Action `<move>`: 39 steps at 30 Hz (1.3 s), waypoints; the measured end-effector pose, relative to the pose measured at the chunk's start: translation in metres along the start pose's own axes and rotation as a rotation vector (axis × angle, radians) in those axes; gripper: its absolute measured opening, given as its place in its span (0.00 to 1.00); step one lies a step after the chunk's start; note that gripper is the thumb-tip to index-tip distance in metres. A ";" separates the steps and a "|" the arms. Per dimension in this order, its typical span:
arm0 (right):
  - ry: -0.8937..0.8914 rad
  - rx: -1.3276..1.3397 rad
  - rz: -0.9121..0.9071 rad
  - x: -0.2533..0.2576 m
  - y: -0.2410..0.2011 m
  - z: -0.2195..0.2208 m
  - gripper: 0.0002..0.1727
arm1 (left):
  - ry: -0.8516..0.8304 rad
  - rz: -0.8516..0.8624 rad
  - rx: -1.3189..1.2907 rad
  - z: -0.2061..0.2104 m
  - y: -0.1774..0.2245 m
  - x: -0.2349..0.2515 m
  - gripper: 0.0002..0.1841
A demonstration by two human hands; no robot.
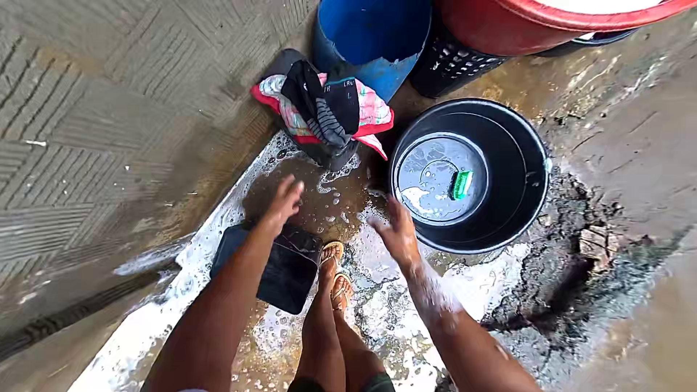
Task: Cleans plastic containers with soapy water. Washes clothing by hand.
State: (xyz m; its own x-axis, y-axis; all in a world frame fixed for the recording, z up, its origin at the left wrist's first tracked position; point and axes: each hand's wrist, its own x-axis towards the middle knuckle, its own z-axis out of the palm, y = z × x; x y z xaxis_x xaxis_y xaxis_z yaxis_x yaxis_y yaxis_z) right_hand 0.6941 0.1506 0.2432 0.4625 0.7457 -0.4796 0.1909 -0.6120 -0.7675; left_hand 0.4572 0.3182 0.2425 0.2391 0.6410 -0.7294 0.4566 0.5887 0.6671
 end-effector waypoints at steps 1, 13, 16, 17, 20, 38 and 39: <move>0.050 -0.037 -0.104 0.026 -0.025 0.007 0.53 | 0.043 0.007 -0.114 -0.002 0.020 0.020 0.40; 0.086 -0.759 -0.715 0.214 -0.090 0.057 0.52 | 0.088 -0.137 -0.561 0.032 0.107 0.099 0.51; -0.028 -0.691 -0.700 0.232 -0.100 0.033 0.52 | 0.023 -0.165 -0.549 0.047 0.102 0.090 0.48; -0.072 -0.683 -0.670 0.236 -0.106 0.025 0.52 | -0.008 -0.172 -0.531 0.054 0.102 0.086 0.48; -0.147 -0.649 -0.589 0.239 -0.128 0.007 0.47 | -0.055 -0.100 -0.582 0.074 0.104 0.087 0.46; -0.456 -0.235 -0.696 -0.047 -0.098 -0.033 0.38 | 0.422 0.161 -0.924 0.137 0.035 -0.175 0.34; -0.507 -0.190 -0.696 -0.063 -0.102 -0.027 0.38 | 0.469 0.178 -0.874 0.130 0.032 -0.194 0.35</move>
State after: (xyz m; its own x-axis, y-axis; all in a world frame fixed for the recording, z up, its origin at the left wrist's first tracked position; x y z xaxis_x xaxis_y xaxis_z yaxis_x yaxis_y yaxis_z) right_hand 0.6690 0.1590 0.3634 -0.2439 0.9651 -0.0957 0.4477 0.0245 -0.8938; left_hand 0.5364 0.1486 0.3859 -0.2050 0.7728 -0.6006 -0.3863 0.5000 0.7751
